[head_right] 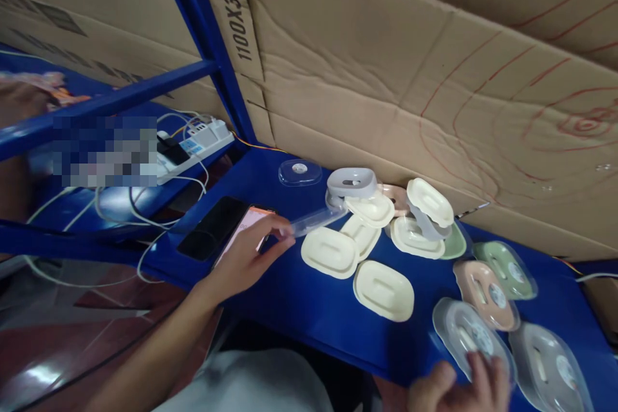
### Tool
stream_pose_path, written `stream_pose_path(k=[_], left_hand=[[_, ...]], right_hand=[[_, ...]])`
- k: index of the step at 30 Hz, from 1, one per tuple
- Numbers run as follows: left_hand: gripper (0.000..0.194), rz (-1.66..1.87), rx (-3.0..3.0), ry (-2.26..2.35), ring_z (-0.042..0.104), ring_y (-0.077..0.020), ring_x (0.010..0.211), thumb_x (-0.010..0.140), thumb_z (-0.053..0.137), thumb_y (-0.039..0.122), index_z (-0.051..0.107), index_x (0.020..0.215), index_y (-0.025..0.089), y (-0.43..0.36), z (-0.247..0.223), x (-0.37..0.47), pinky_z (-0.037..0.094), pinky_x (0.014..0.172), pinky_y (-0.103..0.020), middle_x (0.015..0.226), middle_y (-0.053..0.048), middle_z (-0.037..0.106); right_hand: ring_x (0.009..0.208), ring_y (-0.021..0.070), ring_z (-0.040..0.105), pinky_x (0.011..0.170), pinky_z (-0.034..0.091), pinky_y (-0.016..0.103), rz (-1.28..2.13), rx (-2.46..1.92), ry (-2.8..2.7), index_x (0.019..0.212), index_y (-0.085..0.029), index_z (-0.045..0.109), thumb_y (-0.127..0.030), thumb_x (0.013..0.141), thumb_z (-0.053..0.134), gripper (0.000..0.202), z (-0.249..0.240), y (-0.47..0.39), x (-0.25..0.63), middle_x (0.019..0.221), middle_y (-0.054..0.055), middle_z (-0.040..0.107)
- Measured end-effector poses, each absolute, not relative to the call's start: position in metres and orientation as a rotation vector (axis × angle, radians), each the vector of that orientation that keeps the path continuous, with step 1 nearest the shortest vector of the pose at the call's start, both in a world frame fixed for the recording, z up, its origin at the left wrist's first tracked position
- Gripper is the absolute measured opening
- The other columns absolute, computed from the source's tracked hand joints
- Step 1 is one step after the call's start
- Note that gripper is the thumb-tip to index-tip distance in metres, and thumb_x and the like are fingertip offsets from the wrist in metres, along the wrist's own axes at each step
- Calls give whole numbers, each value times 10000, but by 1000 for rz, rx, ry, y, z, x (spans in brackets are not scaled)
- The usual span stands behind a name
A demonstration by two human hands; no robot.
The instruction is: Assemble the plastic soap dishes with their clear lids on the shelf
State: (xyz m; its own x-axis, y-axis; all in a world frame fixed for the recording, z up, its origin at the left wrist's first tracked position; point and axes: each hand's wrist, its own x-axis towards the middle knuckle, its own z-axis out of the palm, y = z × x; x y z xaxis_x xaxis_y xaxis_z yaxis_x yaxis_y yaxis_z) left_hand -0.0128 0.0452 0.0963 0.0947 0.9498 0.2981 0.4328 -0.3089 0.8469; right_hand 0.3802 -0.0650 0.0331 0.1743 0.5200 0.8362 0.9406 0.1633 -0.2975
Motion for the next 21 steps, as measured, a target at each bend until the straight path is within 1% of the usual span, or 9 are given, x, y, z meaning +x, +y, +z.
stream_pose_path(k=[2, 6, 7, 9, 11, 13, 17, 19, 21], left_hand=[[157, 1176, 1584, 1194, 689, -165, 914, 1069, 625, 363, 659, 1146, 231, 24, 91, -7, 557, 866, -307, 1044, -28, 698], [288, 1185, 1101, 795, 637, -114, 723, 1062, 640, 428, 615, 1284, 245, -7, 67, 12, 546, 712, -277, 948, 3, 619], [324, 1183, 1025, 738, 611, -105, 684, 1054, 653, 442, 613, 1308, 246, -12, 61, 16, 534, 673, -267, 919, 10, 601], [388, 1182, 918, 704, 568, -92, 627, 1049, 657, 460, 607, 1368, 245, -19, 52, 23, 508, 619, -255, 881, 18, 585], [436, 1157, 893, 750, 562, -95, 612, 1056, 642, 466, 595, 1423, 235, -21, 48, 25, 510, 608, -259, 861, 13, 601], [457, 1123, 985, 868, 612, -121, 669, 1064, 624, 462, 589, 1458, 232, -20, 47, 25, 554, 660, -281, 902, -15, 659], [447, 1100, 1583, 1278, 707, -235, 1107, 1073, 608, 388, 581, 1508, 289, -7, 45, 23, 593, 1001, -415, 1277, -99, 709], [453, 1002, 1963, 1435, 625, -315, 1345, 1063, 622, 332, 585, 1513, 296, 2, 41, 24, 532, 1134, -517, 1472, -126, 636], [420, 851, 2252, 1515, 548, -382, 1449, 1050, 635, 289, 625, 1469, 265, 9, 36, 25, 493, 1173, -598, 1573, -151, 569]], right_hand=[[1491, 523, 462, 1130, 367, 836, -362, -1447, -1537, 1589, -254, 526, -396, 1018, 648, 601, 21, -50, 336, 1585, 230, 510], [1619, 531, 239, 1123, 415, 815, -82, -1315, -1888, 1719, -360, 222, -392, 935, 811, 981, 25, -34, 268, 1807, 198, 31], [1637, 519, 192, 1143, 406, 806, -77, -1298, -1960, 1716, -393, 216, -378, 929, 822, 993, 31, -31, 260, 1815, 171, -3], [1636, 476, 244, 1175, 419, 755, -49, -1272, -2101, 1690, -417, 302, -355, 938, 819, 915, 45, -25, 257, 1807, 144, 129], [1568, 422, 415, 1167, 488, 659, 16, -1230, -2205, 1655, -400, 400, -351, 941, 818, 829, 57, -19, 263, 1744, 148, 326], [1498, 388, 518, 1138, 541, 584, 51, -1218, -2219, 1631, -369, 456, -375, 933, 827, 790, 62, -17, 275, 1697, 157, 414], [1481, 401, 540, 1166, 512, 610, -44, -1413, -1981, 1582, -341, 539, -442, 912, 842, 742, 56, -24, 307, 1673, 154, 467], [1487, 416, 533, 1193, 473, 640, -97, -1553, -1808, 1569, -316, 562, -463, 908, 842, 732, 50, -30, 322, 1658, 162, 490], [1494, 424, 524, 1208, 450, 655, -139, -1651, -1693, 1561, -292, 575, -474, 913, 834, 721, 44, -35, 333, 1646, 172, 505]])
